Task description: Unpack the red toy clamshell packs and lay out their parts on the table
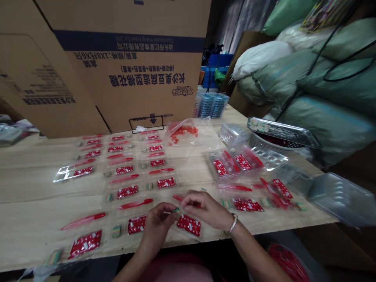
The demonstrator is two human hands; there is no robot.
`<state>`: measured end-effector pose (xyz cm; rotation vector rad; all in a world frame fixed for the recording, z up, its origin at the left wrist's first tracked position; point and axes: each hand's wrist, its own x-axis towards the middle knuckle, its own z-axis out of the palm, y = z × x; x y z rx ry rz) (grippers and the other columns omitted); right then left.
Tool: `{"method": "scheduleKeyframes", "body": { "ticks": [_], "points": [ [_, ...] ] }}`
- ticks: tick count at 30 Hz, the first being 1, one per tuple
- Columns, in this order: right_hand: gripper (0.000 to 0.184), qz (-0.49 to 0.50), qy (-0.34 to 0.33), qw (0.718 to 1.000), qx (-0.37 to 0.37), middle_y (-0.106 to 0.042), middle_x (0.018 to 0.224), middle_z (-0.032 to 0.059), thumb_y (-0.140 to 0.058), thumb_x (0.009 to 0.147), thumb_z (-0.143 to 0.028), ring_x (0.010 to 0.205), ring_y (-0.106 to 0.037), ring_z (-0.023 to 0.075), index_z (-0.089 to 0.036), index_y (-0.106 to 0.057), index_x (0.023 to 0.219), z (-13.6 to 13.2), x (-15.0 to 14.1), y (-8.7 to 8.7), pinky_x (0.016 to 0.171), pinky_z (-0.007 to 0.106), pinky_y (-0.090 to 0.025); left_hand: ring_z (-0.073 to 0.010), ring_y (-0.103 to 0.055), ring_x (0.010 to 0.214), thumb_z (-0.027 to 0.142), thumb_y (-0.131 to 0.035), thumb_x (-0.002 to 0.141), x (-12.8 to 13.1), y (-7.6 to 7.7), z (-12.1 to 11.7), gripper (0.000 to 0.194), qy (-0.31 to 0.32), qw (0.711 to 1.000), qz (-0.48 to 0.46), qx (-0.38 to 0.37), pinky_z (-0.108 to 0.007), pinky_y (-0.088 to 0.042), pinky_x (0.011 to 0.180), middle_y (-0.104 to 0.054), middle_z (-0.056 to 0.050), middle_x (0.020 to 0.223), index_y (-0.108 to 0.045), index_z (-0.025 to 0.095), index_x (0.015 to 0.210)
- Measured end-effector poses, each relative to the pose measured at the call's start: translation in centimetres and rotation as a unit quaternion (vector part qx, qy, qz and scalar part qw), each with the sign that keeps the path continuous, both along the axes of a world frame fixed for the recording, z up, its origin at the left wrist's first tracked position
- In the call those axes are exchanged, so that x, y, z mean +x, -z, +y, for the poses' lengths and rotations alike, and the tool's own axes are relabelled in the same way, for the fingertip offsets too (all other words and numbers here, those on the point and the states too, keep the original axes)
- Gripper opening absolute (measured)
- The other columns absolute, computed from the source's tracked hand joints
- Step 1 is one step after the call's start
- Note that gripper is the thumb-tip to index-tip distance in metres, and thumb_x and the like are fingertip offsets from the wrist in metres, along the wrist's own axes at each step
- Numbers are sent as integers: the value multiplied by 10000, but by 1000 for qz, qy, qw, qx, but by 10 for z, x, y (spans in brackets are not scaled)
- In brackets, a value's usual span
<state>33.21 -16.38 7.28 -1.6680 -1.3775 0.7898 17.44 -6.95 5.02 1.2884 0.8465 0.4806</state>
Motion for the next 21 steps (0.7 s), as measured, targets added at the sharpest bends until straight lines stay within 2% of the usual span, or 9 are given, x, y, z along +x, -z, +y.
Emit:
{"method": "scheduleKeyframes", "body": {
  "ticks": [3,8,10,12,14,17,19,21],
  "points": [
    [96,80,26,996,24,-628,729,-11,-566,776,-144,700,-579,123,-177,-655,785,-6,-21,3,630,211,-413,-100,-487,502,360,-756,526,-2,1,0,228,21,999,-28,-5,-218,-391,518,-619,14,544,-681,175,636],
    [92,97,109,989,16,-603,668,-31,-591,735,-88,644,-553,110,-174,-613,710,-18,-49,23,601,202,-401,-172,-617,710,381,-726,641,-16,5,-10,220,109,994,-15,28,-258,-477,678,-713,-40,737,-721,190,749],
    [88,89,122,988,11,-619,694,-23,-602,754,-98,669,-572,117,-177,-625,723,-24,-52,28,612,201,-413,-176,-623,726,378,-709,660,-21,6,-13,206,125,991,-4,38,-254,-474,680,-715,-41,745,-721,192,749],
    [106,18,131,991,5,-636,751,-6,-572,809,-112,726,-591,127,-183,-646,780,-28,-44,27,659,210,-429,-159,-599,658,376,-717,633,-21,6,-13,203,99,994,9,45,-241,-455,617,-694,-27,682,-712,190,714],
    [184,-131,144,980,-39,-646,844,28,-497,859,-93,811,-598,144,-183,-655,832,-26,-24,21,725,231,-429,-148,-576,611,368,-748,559,-19,4,-6,214,46,998,10,43,-238,-444,586,-666,-10,626,-688,187,655],
    [213,-334,99,918,-191,-637,1004,86,-472,861,-75,922,-600,185,-173,-656,904,-14,12,9,752,259,-425,-151,-582,608,365,-770,471,-16,-4,12,279,-10,999,17,29,-242,-441,573,-654,0,624,-669,186,660],
    [192,-376,44,890,-256,-637,1035,111,-514,836,-83,930,-614,213,-166,-662,926,-4,30,6,723,269,-429,-147,-590,611,369,-758,474,-17,-11,23,350,-11,999,46,11,-232,-424,549,-662,-1,667,-685,184,761],
    [198,-380,15,886,-265,-639,1028,125,-520,825,-78,891,-632,224,-161,-670,925,4,39,10,688,276,-429,-142,-600,617,370,-727,506,-19,-17,32,407,10,996,82,-14,-206,-376,507,-662,-4,688,-689,181,864]
  ]
}}
